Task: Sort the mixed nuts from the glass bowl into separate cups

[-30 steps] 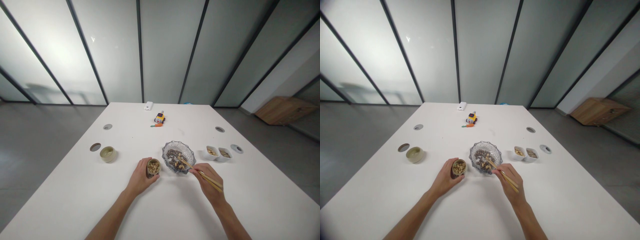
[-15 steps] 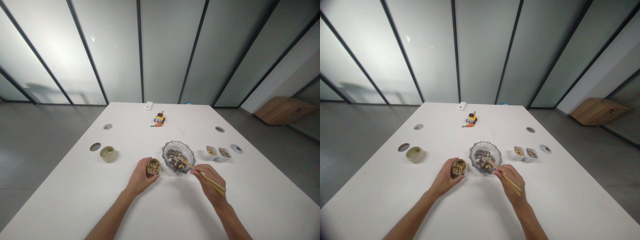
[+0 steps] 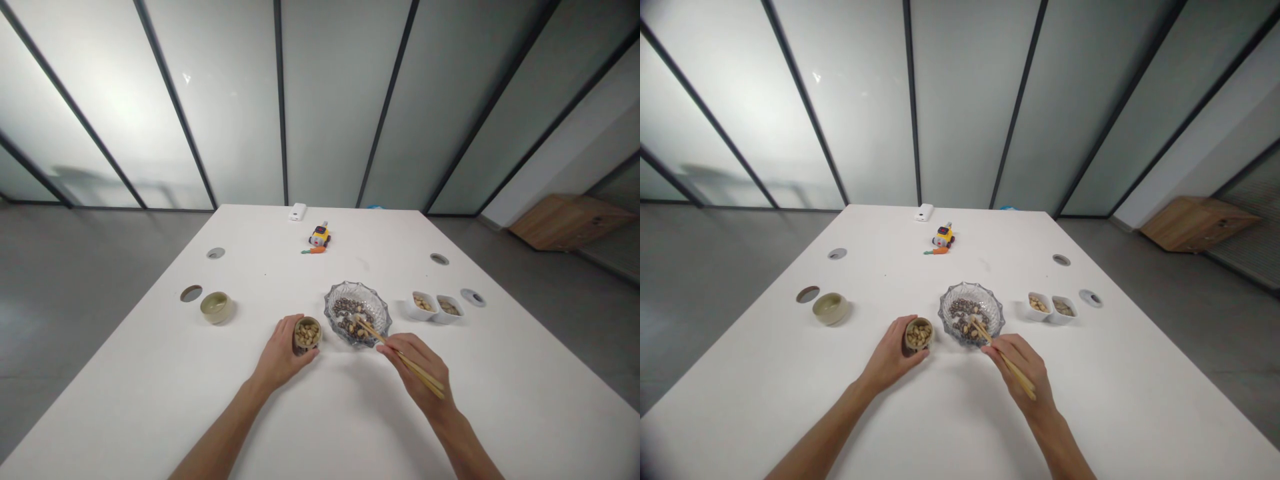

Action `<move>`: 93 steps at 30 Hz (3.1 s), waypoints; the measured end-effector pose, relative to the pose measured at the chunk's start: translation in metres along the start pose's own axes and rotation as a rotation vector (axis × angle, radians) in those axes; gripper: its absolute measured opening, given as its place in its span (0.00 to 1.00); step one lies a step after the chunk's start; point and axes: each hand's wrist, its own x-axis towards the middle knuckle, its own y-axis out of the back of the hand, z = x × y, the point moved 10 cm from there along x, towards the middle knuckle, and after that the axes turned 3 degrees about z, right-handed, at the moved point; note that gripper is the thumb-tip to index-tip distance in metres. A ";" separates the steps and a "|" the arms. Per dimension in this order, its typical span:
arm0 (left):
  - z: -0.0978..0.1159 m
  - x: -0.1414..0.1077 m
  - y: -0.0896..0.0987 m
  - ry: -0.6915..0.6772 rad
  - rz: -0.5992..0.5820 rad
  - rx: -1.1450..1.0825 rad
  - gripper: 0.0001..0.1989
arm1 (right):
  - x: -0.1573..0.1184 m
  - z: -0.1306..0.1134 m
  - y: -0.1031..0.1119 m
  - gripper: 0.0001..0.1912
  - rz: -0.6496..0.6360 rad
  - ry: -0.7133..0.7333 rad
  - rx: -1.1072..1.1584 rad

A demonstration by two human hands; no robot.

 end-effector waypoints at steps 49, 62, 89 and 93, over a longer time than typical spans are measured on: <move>0.000 0.000 -0.002 -0.024 -0.001 0.022 0.32 | -0.004 0.016 -0.008 0.01 0.093 0.012 -0.106; -0.002 0.000 -0.003 0.005 -0.020 0.006 0.32 | -0.002 0.010 -0.003 0.02 0.121 0.050 -0.061; -0.001 0.000 -0.002 -0.002 -0.013 0.022 0.32 | 0.008 -0.009 -0.003 0.10 -0.037 -0.165 -0.051; 0.000 0.000 -0.001 -0.004 -0.010 0.026 0.32 | 0.010 -0.008 -0.002 0.09 -0.039 -0.155 -0.038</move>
